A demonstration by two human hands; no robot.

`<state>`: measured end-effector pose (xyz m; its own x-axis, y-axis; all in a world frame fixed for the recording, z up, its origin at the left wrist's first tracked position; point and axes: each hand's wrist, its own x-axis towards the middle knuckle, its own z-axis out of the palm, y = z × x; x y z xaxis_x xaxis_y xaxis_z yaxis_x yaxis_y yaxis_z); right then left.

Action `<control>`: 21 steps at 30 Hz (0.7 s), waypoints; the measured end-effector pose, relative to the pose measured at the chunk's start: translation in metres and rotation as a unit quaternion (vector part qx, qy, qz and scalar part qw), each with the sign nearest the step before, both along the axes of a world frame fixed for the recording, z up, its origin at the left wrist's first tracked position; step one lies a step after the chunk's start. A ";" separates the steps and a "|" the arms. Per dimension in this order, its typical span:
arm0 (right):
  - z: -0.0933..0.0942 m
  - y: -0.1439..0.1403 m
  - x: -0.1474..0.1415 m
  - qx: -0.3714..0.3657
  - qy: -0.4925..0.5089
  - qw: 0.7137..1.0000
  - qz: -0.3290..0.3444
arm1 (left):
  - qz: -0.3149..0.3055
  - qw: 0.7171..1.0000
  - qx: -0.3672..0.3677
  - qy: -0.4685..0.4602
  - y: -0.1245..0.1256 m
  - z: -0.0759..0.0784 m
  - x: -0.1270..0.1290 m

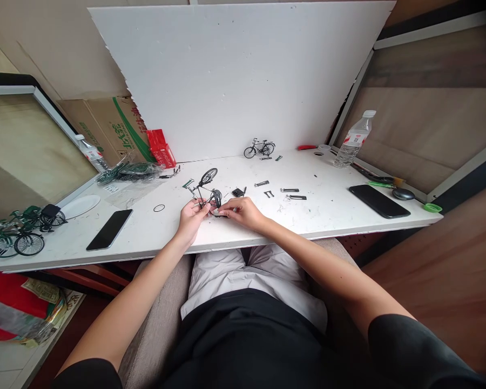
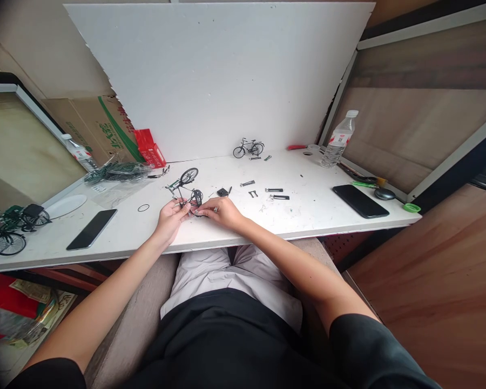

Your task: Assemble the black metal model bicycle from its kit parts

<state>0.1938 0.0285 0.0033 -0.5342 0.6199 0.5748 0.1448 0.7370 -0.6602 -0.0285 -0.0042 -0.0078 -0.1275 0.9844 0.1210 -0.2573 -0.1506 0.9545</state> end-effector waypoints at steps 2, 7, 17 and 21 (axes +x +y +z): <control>-0.006 0.000 -0.002 0.047 0.005 0.999 0.003 | 0.004 1.000 -0.001 0.001 -0.001 0.002 0.001; -0.016 0.000 -0.007 0.120 -0.040 0.992 0.006 | 0.001 1.000 0.001 0.010 -0.003 0.004 0.004; -0.016 0.001 -0.008 0.142 -0.025 0.989 -0.031 | -0.002 0.999 0.006 0.034 0.000 0.000 0.003; -0.012 -0.002 -0.009 0.099 -0.010 0.995 -0.026 | -0.006 0.999 0.013 0.035 0.000 -0.001 0.004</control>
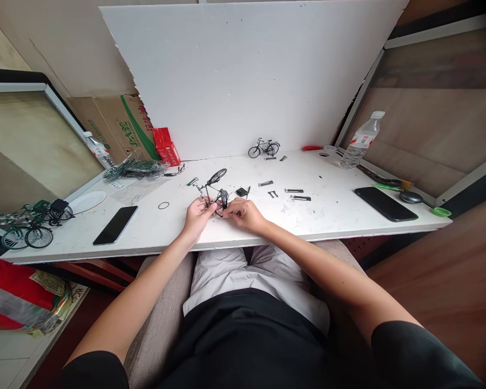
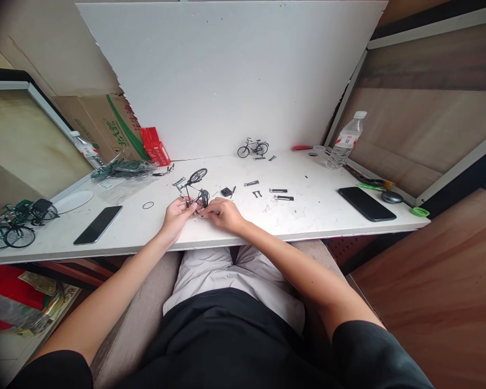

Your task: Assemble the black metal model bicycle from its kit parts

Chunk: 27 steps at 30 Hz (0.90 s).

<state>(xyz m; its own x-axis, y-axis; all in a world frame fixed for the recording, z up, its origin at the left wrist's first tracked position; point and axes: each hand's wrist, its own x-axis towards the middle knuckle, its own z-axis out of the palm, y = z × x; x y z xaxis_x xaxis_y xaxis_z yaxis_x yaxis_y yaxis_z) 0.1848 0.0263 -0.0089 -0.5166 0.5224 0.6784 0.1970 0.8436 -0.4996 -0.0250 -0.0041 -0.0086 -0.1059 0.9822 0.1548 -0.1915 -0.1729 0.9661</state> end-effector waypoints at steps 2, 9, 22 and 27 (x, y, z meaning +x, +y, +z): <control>0.001 -0.001 0.000 -0.019 0.011 1.000 0.004 | -0.001 1.000 0.003 0.002 -0.001 0.001 0.001; 0.004 -0.006 0.001 -0.051 0.017 0.999 0.005 | -0.002 1.000 0.009 -0.003 -0.004 0.005 0.003; 0.009 -0.009 -0.001 -0.134 0.072 0.988 -0.020 | -0.011 1.000 -0.006 -0.002 -0.005 0.008 0.003; 0.007 -0.009 -0.001 -0.127 0.077 0.989 -0.018 | -0.011 1.000 -0.009 -0.003 -0.004 0.007 0.003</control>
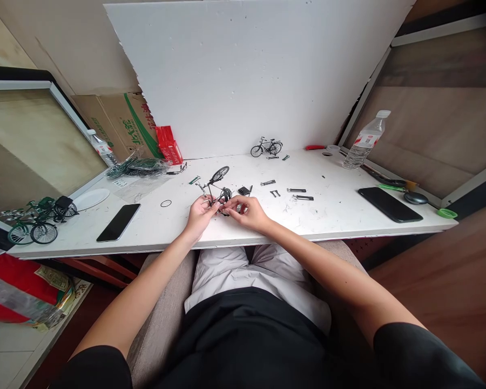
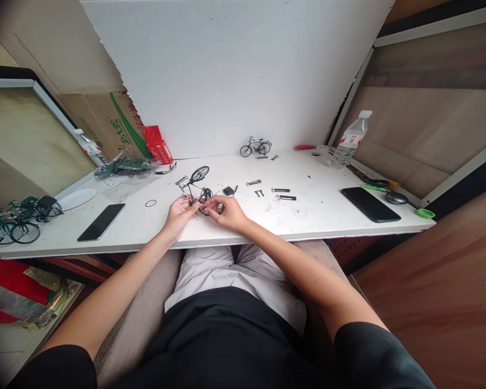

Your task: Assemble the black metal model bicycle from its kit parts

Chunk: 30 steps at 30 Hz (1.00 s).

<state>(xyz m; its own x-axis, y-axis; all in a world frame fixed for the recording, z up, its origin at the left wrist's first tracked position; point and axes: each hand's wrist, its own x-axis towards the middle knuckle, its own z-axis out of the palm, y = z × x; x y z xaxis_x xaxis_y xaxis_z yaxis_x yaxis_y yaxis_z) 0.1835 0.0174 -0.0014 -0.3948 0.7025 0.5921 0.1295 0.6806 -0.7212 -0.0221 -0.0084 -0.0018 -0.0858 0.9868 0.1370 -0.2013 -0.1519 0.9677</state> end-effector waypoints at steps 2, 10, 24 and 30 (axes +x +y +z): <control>0.000 0.000 0.000 0.003 0.002 1.000 0.001 | -0.001 1.000 0.003 0.005 0.001 -0.001 -0.001; 0.001 -0.001 0.000 0.002 -0.005 1.000 -0.001 | -0.003 1.000 0.011 0.007 0.001 -0.002 -0.001; 0.002 0.001 0.000 -0.006 0.012 1.000 -0.002 | 0.000 1.000 0.016 0.007 0.002 -0.004 0.000; 0.001 0.001 0.000 0.005 0.006 1.000 -0.002 | -0.002 1.000 0.017 0.012 -0.001 -0.001 0.001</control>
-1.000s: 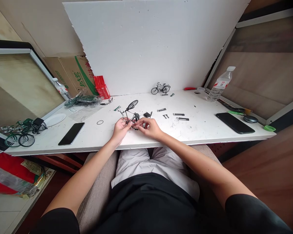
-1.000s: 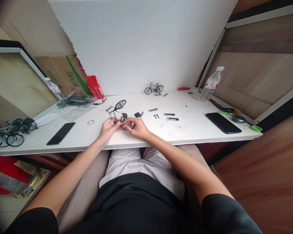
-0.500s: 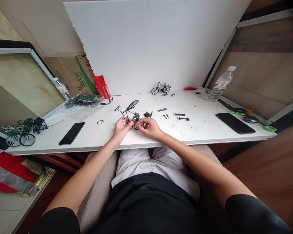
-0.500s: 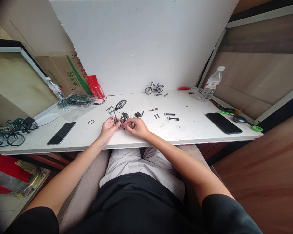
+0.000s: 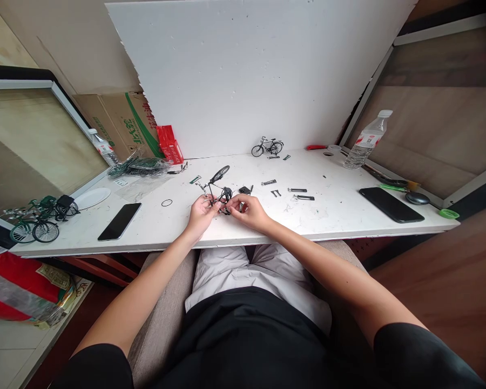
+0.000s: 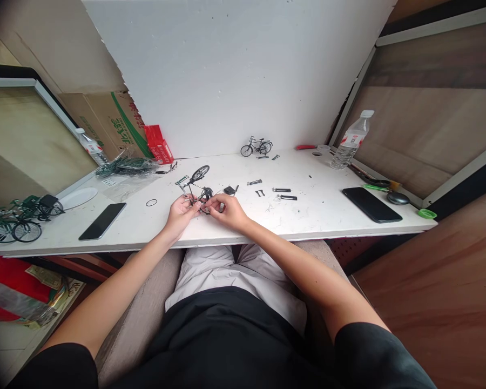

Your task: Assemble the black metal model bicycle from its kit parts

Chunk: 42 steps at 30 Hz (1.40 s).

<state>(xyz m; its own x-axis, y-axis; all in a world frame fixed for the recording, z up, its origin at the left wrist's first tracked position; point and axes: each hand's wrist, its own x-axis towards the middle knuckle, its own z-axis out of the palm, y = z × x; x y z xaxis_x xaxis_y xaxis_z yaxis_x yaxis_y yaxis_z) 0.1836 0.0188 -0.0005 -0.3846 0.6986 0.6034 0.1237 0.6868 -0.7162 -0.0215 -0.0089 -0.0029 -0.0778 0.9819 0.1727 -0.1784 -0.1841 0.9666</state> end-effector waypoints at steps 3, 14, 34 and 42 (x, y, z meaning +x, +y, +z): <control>0.000 0.000 0.000 0.010 -0.005 1.000 -0.002 | -0.003 1.000 0.000 0.008 -0.001 0.001 0.000; 0.000 0.000 0.001 0.042 -0.015 0.998 -0.053 | -0.002 1.000 -0.001 0.007 0.000 0.000 0.000; -0.009 0.010 0.000 -0.081 0.051 0.995 0.022 | -0.020 1.000 -0.012 -0.012 0.000 -0.001 0.000; -0.009 0.011 0.001 -0.080 0.061 0.995 0.009 | -0.031 0.999 -0.017 0.012 0.001 -0.003 0.002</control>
